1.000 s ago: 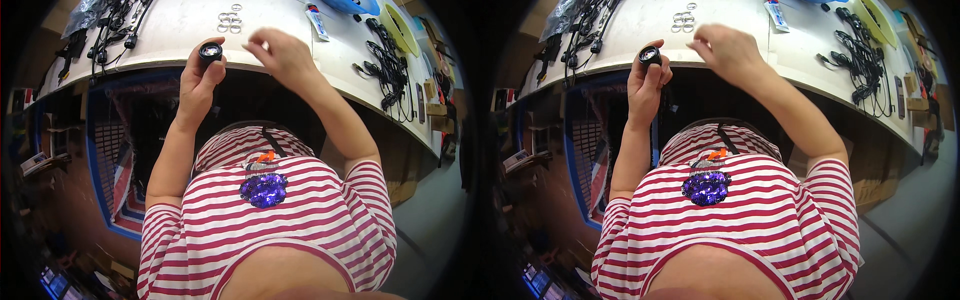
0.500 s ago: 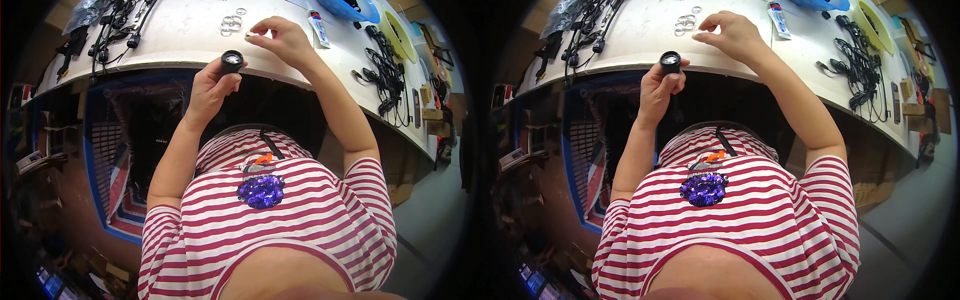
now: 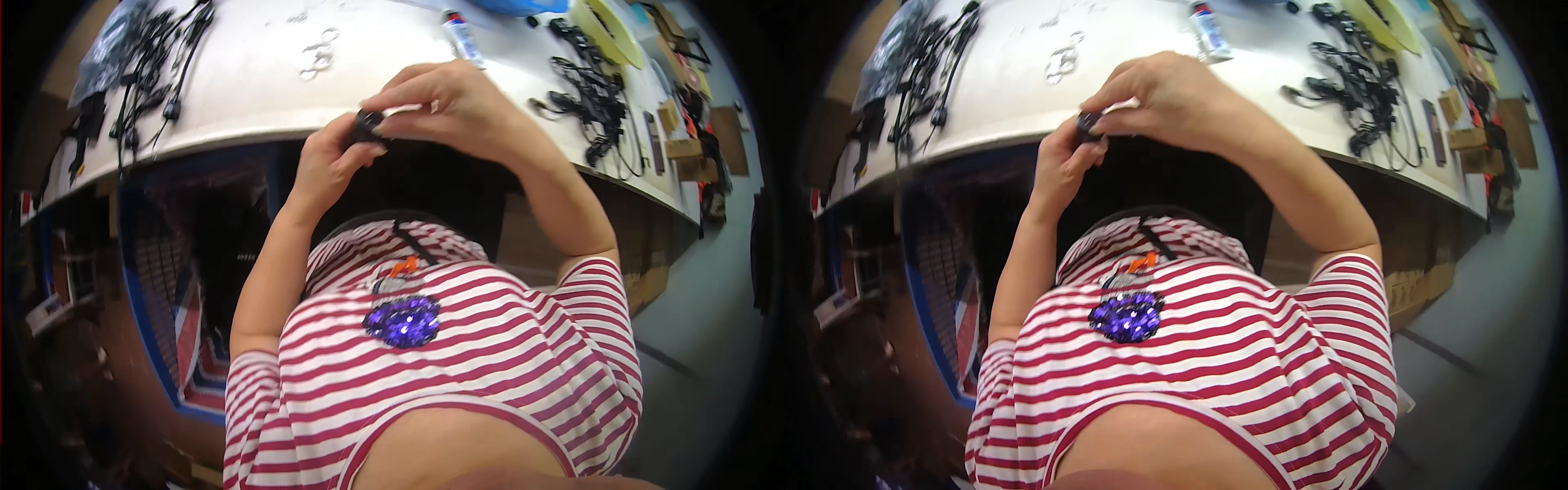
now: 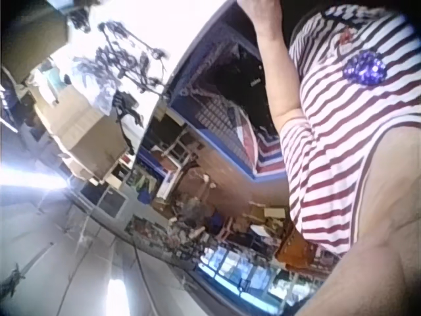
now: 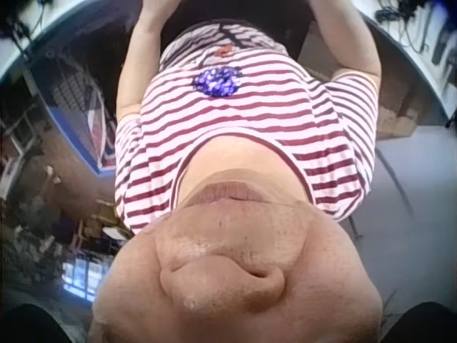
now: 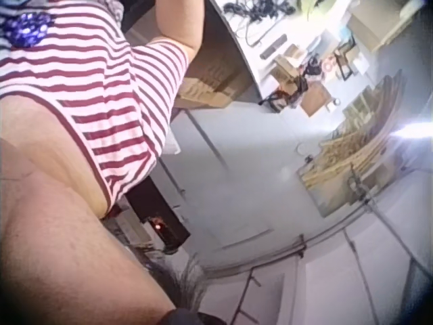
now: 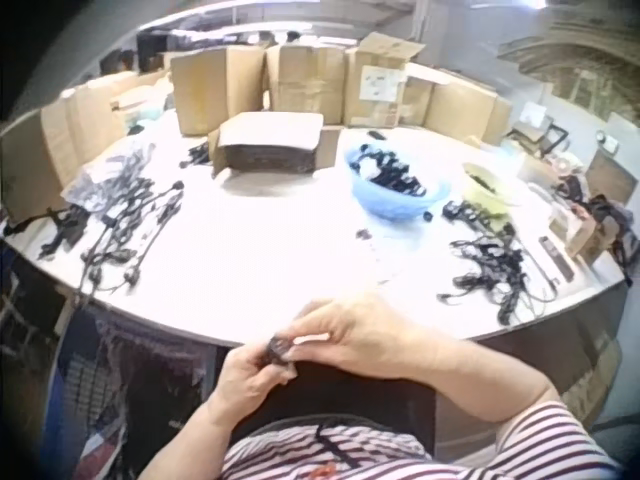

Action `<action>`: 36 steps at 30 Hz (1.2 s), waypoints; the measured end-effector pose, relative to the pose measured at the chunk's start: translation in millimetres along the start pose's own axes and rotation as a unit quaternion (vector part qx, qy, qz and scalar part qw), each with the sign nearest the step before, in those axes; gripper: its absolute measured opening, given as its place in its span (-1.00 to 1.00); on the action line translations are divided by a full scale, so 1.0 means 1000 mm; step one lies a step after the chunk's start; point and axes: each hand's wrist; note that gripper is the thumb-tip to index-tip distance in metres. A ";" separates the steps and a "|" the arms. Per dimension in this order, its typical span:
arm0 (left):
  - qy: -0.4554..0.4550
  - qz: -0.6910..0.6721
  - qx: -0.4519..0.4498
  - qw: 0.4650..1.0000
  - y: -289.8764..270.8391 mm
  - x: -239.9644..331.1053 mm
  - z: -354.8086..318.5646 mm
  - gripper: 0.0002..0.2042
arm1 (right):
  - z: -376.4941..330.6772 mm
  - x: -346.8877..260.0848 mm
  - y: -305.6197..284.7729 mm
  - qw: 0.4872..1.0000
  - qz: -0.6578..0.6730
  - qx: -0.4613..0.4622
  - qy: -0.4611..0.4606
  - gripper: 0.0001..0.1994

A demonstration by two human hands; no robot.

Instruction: The person assembles small black cylindrical electronic devices by hand. They pick up a device, apply glue from a tube to the rim, and attach a small metal ring. This process is repeated for multiple units on a cluttered workbench.

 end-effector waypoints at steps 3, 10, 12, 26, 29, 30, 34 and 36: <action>-0.010 -0.029 -0.002 1.000 0.001 0.003 -0.005 -0.84 | 0.000 -0.004 -0.007 0.999 -0.012 -0.013 0.027 -0.67; -0.013 -0.115 -0.018 0.993 -0.004 0.003 -0.011 -0.79 | -0.054 0.126 -0.100 0.872 -0.342 0.096 0.338 -0.69; -0.016 -0.125 -0.013 0.992 -0.005 0.004 -0.015 -0.79 | -0.069 0.181 -0.118 0.815 -0.428 0.091 0.379 -0.68; -0.007 -0.089 0.012 0.996 -0.009 0.001 -0.013 -0.77 | -0.051 0.109 -0.084 0.957 -0.115 0.055 0.259 -0.76; -0.001 -0.117 0.003 0.993 -0.006 0.001 -0.011 -0.76 | -0.014 0.070 -0.037 0.949 0.176 0.025 0.259 -0.79; 0.005 -0.129 -0.005 0.992 -0.005 -0.001 -0.011 -0.76 | -0.004 0.067 -0.024 0.938 0.214 -0.004 0.271 -0.79; 0.012 -0.137 -0.005 0.990 -0.007 0.000 -0.017 -0.75 | 0.019 0.083 0.001 0.878 0.341 -0.095 0.322 -0.76; 0.015 -0.140 0.000 0.990 -0.010 -0.001 -0.019 -0.75 | 0.023 0.095 0.002 0.900 0.248 -0.087 0.347 -0.74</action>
Point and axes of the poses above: each hand's wrist, its own z-axis towards the middle knuckle, its own y-axis out of the palm, x = y × z, and after that the axes turned 15 degrees about -y, right-handed
